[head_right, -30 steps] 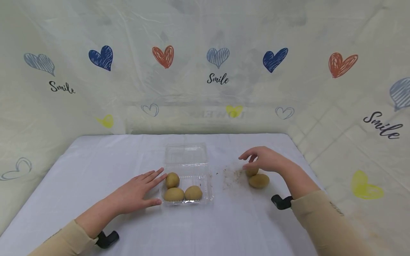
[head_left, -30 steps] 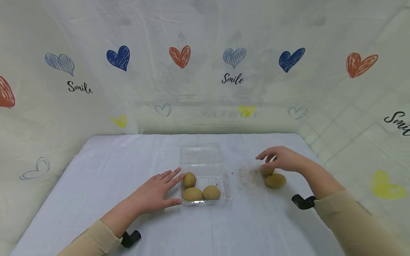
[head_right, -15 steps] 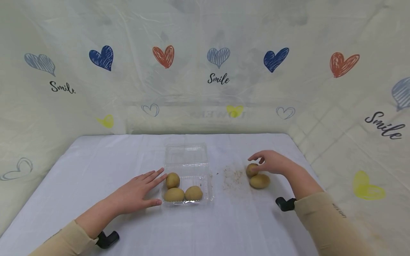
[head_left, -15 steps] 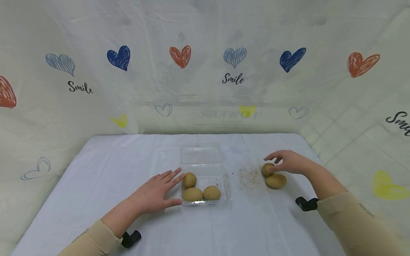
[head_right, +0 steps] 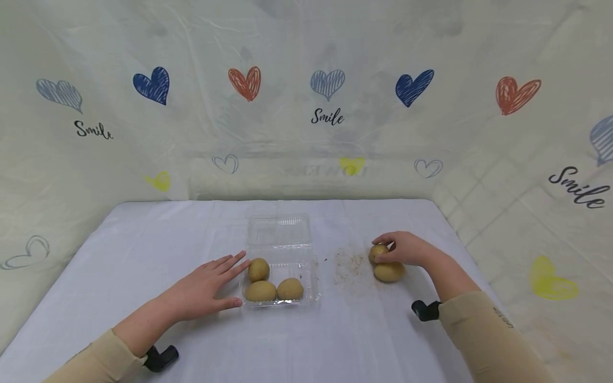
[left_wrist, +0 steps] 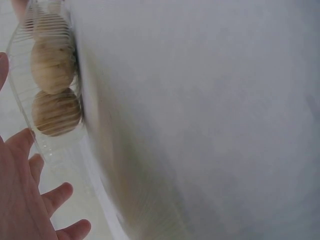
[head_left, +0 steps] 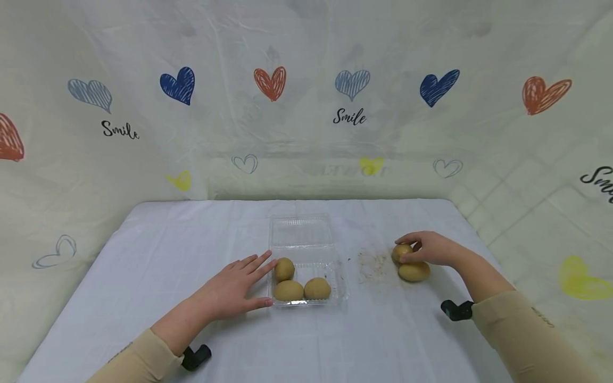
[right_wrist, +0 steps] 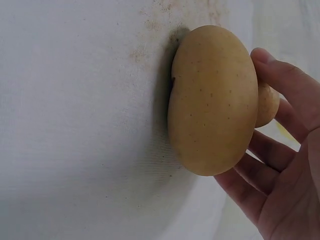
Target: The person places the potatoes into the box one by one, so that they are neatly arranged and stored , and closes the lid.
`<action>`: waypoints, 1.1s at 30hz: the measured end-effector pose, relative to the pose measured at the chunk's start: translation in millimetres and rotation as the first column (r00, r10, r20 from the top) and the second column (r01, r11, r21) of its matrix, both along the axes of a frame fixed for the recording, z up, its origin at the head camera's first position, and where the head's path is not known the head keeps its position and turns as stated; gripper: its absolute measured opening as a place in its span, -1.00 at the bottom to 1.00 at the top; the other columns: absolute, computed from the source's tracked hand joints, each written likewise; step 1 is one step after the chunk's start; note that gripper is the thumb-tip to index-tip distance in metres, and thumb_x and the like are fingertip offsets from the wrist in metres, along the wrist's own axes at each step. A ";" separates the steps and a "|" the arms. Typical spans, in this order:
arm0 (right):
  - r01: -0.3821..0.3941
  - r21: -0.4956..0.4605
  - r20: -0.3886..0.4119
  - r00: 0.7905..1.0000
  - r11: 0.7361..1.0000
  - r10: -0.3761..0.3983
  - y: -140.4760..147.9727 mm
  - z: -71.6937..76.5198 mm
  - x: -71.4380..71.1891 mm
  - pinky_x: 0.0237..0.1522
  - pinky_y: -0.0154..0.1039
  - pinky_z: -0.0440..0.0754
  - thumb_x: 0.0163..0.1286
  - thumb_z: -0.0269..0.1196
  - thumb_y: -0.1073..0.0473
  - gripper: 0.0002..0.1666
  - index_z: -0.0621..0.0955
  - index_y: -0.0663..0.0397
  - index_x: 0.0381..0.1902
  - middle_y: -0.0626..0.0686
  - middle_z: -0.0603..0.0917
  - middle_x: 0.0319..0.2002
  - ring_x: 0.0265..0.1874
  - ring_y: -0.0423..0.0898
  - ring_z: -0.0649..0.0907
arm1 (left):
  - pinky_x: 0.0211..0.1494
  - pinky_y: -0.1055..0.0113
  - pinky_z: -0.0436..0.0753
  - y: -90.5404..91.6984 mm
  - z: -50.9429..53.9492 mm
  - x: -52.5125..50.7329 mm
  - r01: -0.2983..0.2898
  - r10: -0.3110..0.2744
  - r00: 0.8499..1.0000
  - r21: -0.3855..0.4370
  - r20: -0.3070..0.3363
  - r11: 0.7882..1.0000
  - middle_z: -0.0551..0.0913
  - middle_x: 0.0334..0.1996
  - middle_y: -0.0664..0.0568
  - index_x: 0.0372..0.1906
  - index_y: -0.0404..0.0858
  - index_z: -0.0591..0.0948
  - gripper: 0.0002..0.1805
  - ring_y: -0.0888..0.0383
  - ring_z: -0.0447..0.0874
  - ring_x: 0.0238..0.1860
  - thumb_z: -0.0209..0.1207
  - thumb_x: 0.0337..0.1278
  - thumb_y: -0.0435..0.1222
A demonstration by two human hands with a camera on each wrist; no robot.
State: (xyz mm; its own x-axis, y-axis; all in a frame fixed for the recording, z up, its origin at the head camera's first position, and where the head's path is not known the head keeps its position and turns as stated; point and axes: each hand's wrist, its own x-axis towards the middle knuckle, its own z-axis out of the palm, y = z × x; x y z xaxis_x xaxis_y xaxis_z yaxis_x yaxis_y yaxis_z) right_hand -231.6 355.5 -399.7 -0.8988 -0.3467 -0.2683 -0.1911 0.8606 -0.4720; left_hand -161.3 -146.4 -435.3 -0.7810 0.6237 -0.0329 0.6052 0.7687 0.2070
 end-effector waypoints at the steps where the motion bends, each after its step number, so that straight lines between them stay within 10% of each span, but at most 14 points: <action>1: 0.000 0.002 -0.004 1.000 1.000 0.000 -0.1 -0.5 -0.1 -0.16 -0.13 0.55 0.27 0.39 -0.16 -0.31 0.60 0.10 0.23 0.11 0.63 0.09 -0.05 0.01 0.57 | 0.46 -0.10 0.19 0.1 -0.1 -0.2 0.000 0.000 1.000 -0.001 0.000 1.000 -0.06 0.60 0.11 0.60 0.11 0.03 -0.05 -0.07 0.06 0.53 0.03 0.21 0.36; 33: 0.024 -0.060 -0.072 0.997 0.998 -0.028 -9.6 7.6 2.8 -0.16 -0.17 0.60 0.27 0.41 -0.09 -0.35 0.59 0.02 0.26 0.04 0.65 0.00 -0.03 0.01 0.60 | 0.46 -0.11 0.19 0.7 1.4 0.7 -0.002 0.002 1.000 0.004 0.007 1.000 -0.06 0.60 0.11 0.60 0.11 0.03 -0.04 -0.08 0.06 0.52 0.03 0.21 0.37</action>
State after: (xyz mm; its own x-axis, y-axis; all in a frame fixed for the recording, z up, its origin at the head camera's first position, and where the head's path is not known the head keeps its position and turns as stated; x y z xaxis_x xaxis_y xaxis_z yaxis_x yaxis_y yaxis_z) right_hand -228.8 345.9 -392.2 -0.9241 -0.3360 -0.1819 -0.2044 0.8370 -0.5076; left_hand -160.6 -145.7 -433.9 -0.7819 0.6224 -0.0356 0.6023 0.7689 0.2147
